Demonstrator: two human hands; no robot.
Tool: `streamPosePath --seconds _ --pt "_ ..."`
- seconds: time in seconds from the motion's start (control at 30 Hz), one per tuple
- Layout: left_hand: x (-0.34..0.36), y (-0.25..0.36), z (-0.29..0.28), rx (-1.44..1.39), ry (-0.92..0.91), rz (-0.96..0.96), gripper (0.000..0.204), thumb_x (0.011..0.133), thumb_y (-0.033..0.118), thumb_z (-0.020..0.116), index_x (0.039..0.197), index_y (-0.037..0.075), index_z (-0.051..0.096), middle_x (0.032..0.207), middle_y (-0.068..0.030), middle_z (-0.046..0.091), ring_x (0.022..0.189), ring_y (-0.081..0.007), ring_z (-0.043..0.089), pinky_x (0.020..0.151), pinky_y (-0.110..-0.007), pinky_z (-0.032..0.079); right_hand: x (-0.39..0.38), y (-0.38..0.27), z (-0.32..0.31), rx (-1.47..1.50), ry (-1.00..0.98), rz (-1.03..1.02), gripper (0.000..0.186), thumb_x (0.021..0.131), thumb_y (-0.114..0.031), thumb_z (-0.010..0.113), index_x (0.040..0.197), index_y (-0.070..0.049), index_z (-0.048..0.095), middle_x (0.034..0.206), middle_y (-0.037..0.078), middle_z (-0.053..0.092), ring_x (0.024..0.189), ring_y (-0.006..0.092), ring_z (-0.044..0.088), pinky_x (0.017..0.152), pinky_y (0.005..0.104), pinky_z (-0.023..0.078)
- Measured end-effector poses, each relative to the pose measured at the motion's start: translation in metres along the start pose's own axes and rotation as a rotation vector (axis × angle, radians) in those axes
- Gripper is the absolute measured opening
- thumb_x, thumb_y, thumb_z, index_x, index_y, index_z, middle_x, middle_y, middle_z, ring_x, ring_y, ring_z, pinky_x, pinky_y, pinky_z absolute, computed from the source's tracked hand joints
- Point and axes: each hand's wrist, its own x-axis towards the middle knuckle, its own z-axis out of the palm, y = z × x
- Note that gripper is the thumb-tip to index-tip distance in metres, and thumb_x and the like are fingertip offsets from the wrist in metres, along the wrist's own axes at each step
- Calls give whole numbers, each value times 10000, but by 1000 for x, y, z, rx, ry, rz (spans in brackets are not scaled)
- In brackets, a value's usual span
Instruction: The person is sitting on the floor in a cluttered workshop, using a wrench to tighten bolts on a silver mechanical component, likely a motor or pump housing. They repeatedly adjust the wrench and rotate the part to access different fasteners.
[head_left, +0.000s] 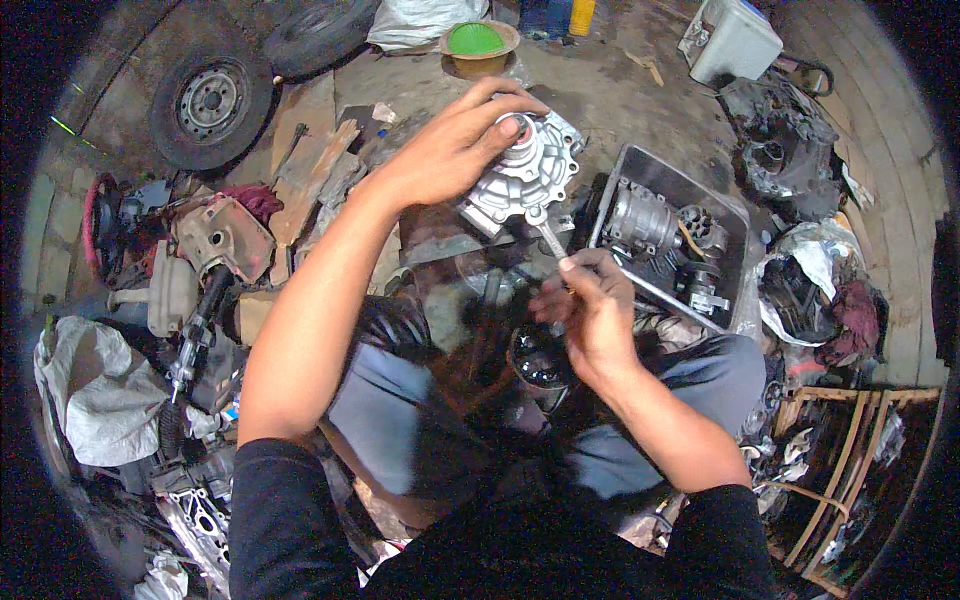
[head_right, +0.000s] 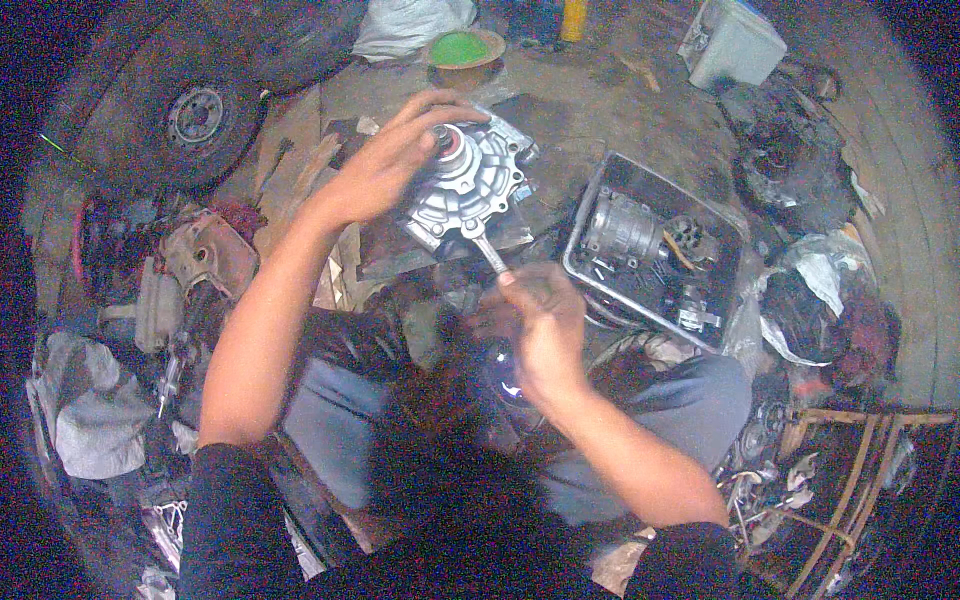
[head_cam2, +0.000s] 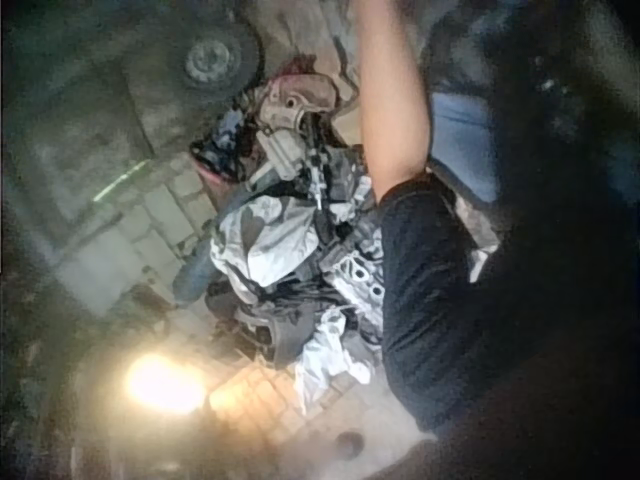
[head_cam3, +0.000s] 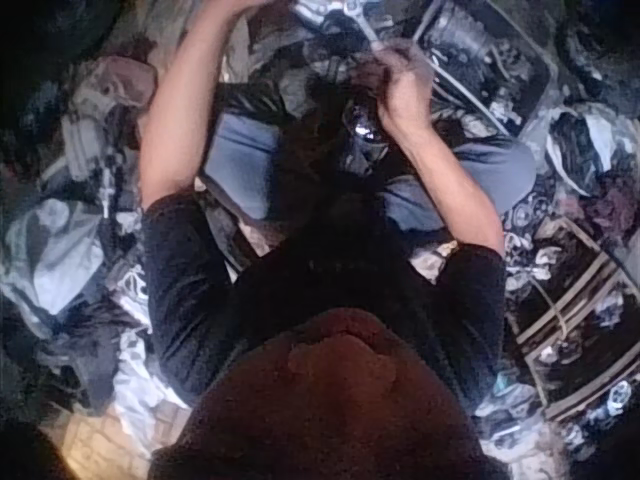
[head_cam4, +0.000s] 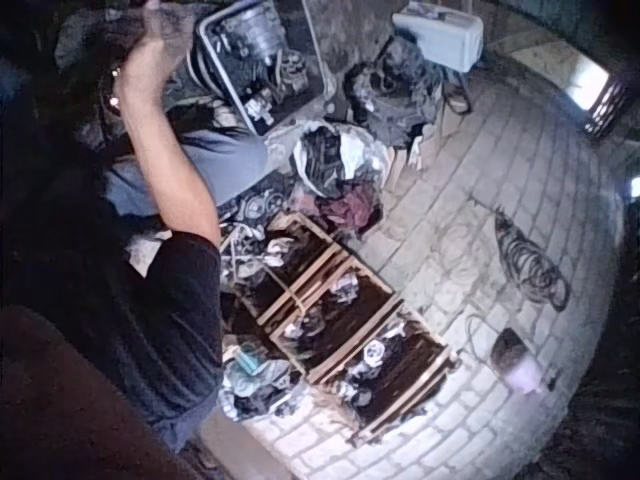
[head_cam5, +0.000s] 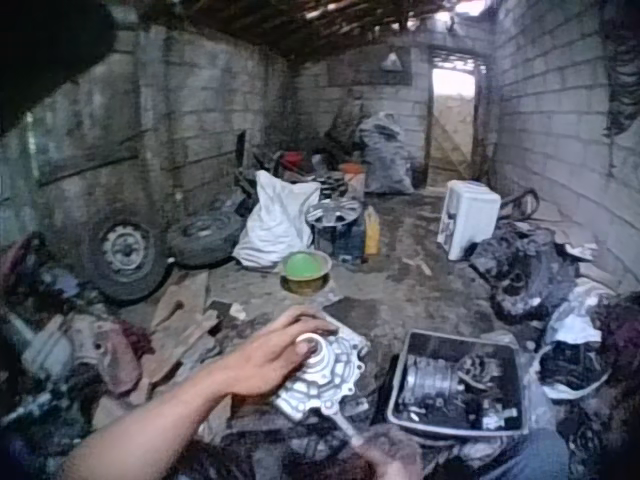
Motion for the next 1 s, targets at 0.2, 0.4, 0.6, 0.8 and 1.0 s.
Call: streamPosePath --seconds 0.2,0.4,0.6,0.8,1.0 --pt "0 -3 2 10 13 9 636 1078 547 322 1383 60 595 1445 -163 475 1422 -339 411 1213 -430 278 11 -26 -4 16 69 -104 204 951 -55 662 1080 14 520 831 195 670 643 296 715 539 381 593" --pt "1 -1 -1 -23 -3 -9 642 1071 564 335 1393 71 590 1477 -162 447 1439 -337 389 1215 -427 273 42 -36 6 27 101 -178 227 939 -42 646 1103 44 515 821 198 663 620 289 702 519 356 576" --pt "-1 0 -3 -15 -15 -31 635 1069 562 351 1408 78 582 1505 -167 421 1448 -340 376 1220 -430 263 68 -37 29 -198 151 -428 133 954 -104 671 1012 3 617 775 68 656 531 146 600 471 286 493" --pt "-1 -1 -1 -16 -17 -17 675 1061 597 330 1401 74 588 1496 -173 438 1449 -340 378 1220 -434 262 69 -44 32 -253 100 -544 204 1024 -205 629 994 -4 605 647 30 606 469 100 539 415 270 406" --pt "2 1 0 -9 -8 -11 703 1054 620 313 1396 71 588 1468 -179 465 1443 -335 393 1219 -435 265 47 -62 1 -146 53 -600 169 1027 -202 613 1024 -35 589 756 71 629 616 154 607 512 294 487"
